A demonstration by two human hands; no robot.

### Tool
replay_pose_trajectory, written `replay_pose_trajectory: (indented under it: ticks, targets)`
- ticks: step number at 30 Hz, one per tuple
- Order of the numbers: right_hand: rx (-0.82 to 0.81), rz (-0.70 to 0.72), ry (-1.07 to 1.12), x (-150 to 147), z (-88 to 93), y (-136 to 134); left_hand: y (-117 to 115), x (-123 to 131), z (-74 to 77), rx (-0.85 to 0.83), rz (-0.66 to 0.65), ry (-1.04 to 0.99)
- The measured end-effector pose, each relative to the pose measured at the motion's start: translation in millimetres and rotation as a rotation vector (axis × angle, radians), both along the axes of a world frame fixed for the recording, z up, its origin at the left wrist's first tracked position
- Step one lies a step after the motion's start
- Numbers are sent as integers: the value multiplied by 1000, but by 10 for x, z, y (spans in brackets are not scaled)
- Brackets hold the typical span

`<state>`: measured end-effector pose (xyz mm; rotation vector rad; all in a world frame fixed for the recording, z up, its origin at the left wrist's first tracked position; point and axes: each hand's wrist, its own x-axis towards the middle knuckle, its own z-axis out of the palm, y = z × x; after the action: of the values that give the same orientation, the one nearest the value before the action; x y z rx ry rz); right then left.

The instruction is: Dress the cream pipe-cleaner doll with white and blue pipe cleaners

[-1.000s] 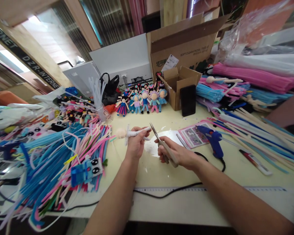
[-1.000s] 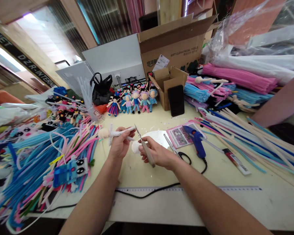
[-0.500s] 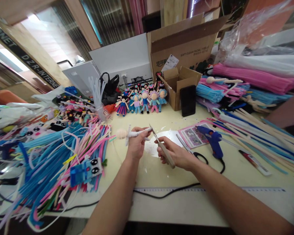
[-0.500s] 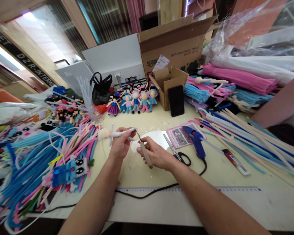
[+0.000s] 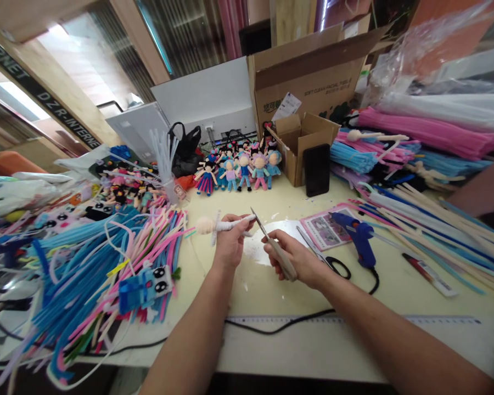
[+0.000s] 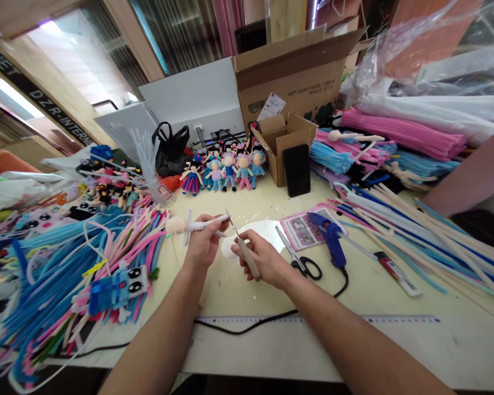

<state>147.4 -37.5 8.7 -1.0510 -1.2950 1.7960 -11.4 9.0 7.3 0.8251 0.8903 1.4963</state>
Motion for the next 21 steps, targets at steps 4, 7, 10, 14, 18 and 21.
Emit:
replay_pose_trajectory:
  ticks: [4, 7, 10, 14, 18, 21]
  targets:
    - [-17, -5, 23, 0, 20, -14, 12, -26, 7, -32, 19, -36]
    - [-30, 42, 14, 2, 23, -30, 39, -61, 10, -27, 70, -40]
    - [-53, 84, 20, -2, 24, -45, 55, -87, 20, -41, 48, -43]
    - [-83, 114, 34, -20, 17, -63, 56, -99, 35, -16, 11, -76]
    - [-99, 118, 48, -43, 0, -82, 56, -97, 27, -31, 14, -76]
    - [-67, 102, 61, -48, -5, -86, 53, -91, 16, -59, 11, -72]
